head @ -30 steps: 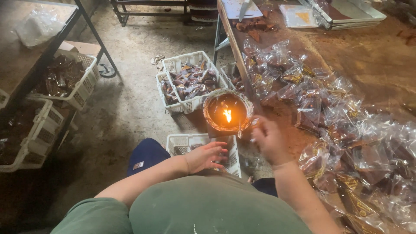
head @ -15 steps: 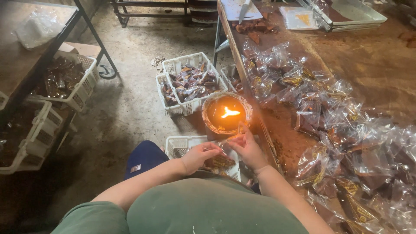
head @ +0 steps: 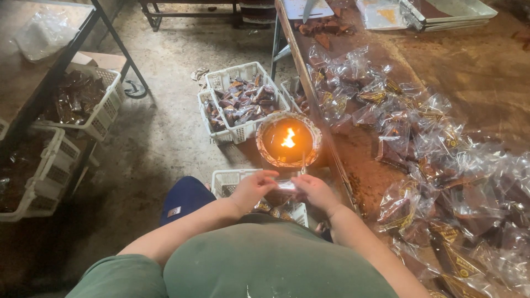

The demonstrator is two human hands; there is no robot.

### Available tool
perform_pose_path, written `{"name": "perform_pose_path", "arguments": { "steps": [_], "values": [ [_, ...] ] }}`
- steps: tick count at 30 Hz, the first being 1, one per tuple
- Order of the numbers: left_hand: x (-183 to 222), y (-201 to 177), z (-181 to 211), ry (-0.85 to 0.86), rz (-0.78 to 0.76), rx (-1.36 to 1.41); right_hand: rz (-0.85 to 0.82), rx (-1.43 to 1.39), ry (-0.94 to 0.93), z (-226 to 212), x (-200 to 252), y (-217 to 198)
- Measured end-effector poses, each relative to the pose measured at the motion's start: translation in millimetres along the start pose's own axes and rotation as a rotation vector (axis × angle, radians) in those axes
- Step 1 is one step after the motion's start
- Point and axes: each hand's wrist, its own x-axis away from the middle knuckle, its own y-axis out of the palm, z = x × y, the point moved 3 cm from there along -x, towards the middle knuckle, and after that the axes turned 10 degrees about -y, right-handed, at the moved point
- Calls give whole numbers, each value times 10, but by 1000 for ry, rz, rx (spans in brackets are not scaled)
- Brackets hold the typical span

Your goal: Sealing plastic pastry bags by folding the top and passing it over a small flame.

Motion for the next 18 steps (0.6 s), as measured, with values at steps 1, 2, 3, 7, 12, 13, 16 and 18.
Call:
{"name": "perform_pose_path", "arguments": {
  "steps": [1,2,3,7,12,13,16,18],
  "values": [
    [81,-4,111,2,1,0,-1,1,-2,-170,119,94],
    [167,33,229,41,-108,-178,16,-87,18,-333,240,190],
    [268,68,329,78,-217,-357,31,-175,39,-487,369,295],
    [183,140,177,-35,-234,-452,183,-439,-57,-453,269,238],
    [-4,288,24,-18,-308,-250,21,-166,63,-380,337,410],
    [15,286,29,-18,-310,-249,23,-166,64,-715,556,478],
    [-26,315,-33,-119,-365,26,275,-3,87,-1197,818,428],
    [-160,323,-152,-136,-325,281,410,-293,-108,-876,454,225]
  ]
}}
